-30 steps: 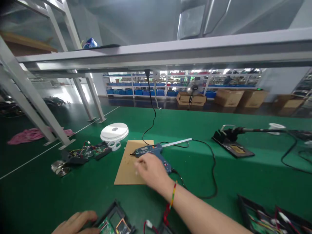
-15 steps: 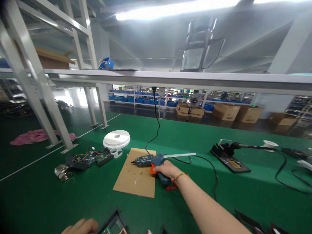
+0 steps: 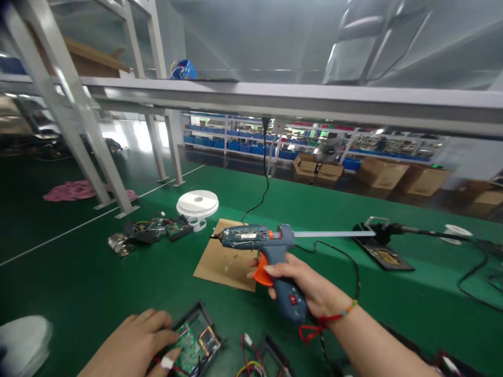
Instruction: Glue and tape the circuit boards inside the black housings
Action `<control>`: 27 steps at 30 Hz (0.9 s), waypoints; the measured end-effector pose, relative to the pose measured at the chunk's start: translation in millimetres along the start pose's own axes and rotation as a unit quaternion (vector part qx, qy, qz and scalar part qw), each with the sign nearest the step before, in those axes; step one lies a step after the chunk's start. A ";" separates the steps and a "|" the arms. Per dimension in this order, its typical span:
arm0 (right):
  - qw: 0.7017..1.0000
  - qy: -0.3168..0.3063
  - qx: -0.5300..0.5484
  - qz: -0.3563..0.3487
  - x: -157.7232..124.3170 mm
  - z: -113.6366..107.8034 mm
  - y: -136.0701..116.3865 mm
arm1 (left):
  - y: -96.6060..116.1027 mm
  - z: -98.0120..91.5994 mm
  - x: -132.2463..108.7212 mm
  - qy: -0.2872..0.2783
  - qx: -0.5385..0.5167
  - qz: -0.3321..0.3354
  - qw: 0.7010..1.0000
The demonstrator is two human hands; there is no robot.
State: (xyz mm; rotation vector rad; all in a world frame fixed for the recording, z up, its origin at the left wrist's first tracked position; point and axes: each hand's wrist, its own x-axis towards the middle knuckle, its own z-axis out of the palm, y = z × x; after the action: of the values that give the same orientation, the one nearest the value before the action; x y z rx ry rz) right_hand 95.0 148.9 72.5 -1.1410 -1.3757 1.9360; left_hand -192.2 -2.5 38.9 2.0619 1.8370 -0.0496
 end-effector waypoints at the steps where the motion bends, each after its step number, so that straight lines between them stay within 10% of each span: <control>1: 1.000 -0.017 0.002 0.011 -7.2 1.3 -0.9 | 2.5 -2.1 -1.5 0.000 0.001 -0.007 1.000; 27: 0.914 -0.119 -0.379 0.078 -2.7 31.4 26.0 | 1.5 -4.6 0.4 -0.049 -0.025 -0.028 0.998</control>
State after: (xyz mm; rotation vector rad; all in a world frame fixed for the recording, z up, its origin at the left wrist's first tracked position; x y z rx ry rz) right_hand 71.4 121.3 53.5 -1.4028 -2.3575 1.7098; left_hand -191.8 -0.8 43.5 1.9386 1.8185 -0.1150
